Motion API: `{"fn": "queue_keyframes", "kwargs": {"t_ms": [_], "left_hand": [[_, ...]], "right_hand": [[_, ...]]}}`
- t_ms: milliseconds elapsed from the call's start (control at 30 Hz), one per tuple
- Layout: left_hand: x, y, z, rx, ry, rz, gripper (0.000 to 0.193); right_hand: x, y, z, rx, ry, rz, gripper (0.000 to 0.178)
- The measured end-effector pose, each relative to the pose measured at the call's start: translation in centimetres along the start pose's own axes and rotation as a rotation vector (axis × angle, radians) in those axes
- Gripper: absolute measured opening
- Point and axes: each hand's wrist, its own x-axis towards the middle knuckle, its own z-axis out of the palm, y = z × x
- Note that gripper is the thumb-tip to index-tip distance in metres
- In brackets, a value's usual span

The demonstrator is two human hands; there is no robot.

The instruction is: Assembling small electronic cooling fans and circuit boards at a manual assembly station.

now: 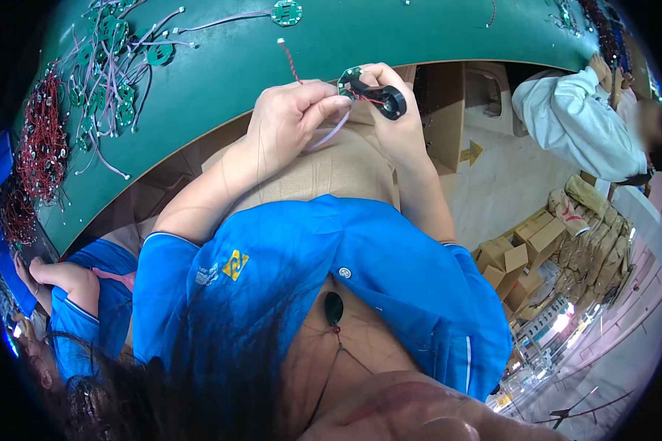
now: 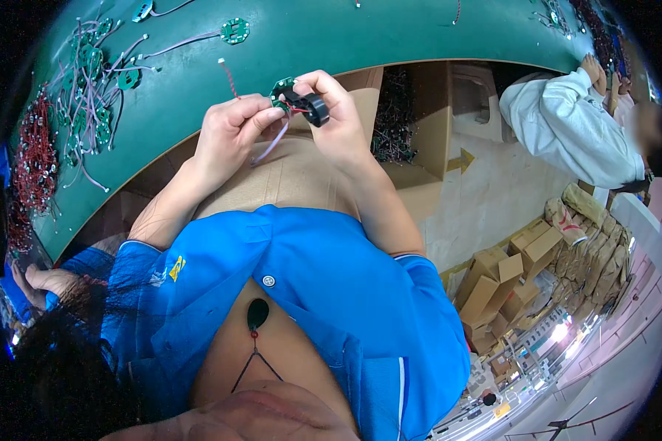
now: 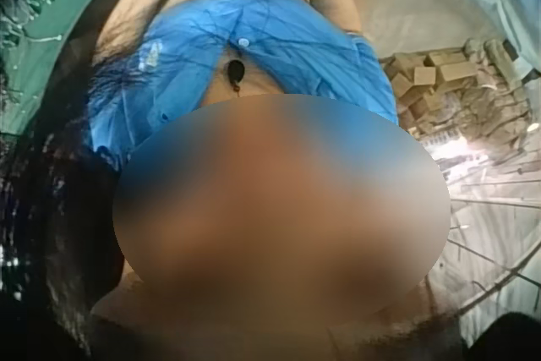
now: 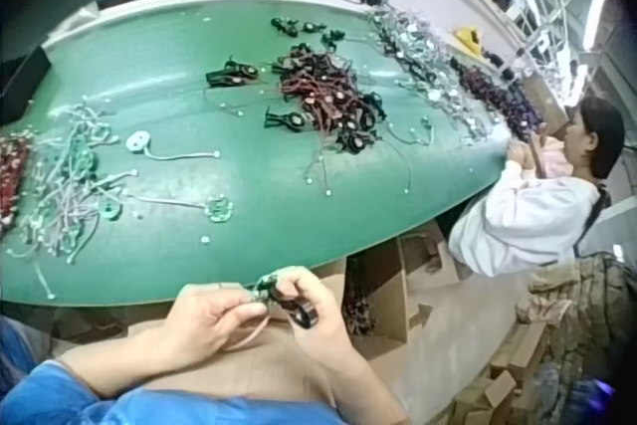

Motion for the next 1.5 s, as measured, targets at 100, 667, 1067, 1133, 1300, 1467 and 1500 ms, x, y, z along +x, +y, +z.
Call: {"fn": "queue_keyframes", "kwargs": {"t_ms": [100,667,1067,1133,1300,1467,1500], "left_hand": [[0.5,0.6,-0.9,-0.290,-0.129,-0.260,0.027],[1.1,0.1,-1.9,-0.452,-0.306,-0.547,0.021],[1.4,-0.3,-2.6,-0.877,-0.066,-0.618,0.019],[1.4,-0.2,-2.8,-0.872,-0.055,-0.600,0.019],[1.4,-0.1,-2.7,-0.850,-0.042,-0.584,0.019],[1.2,-0.4,-2.9,-0.800,0.019,-0.568,0.019],[1.1,-0.5,-3.0,-0.788,0.038,-0.564,0.019]], "right_hand": [[0.1,-1.0,-0.6,0.083,-0.061,0.084,0.013],[0.5,-2.2,-1.5,-0.060,-0.191,0.307,0.012],[-2.3,-2.2,-4.2,-0.231,-0.195,0.108,0.006],[-2.4,-2.6,-3.8,-0.192,-0.158,0.150,0.006],[-2.4,-2.6,-3.6,-0.137,-0.114,0.256,0.007],[-2.1,-2.7,-3.3,0.114,-0.076,0.342,0.009],[-2.0,-2.8,-3.1,0.192,-0.065,0.362,0.009]]}}
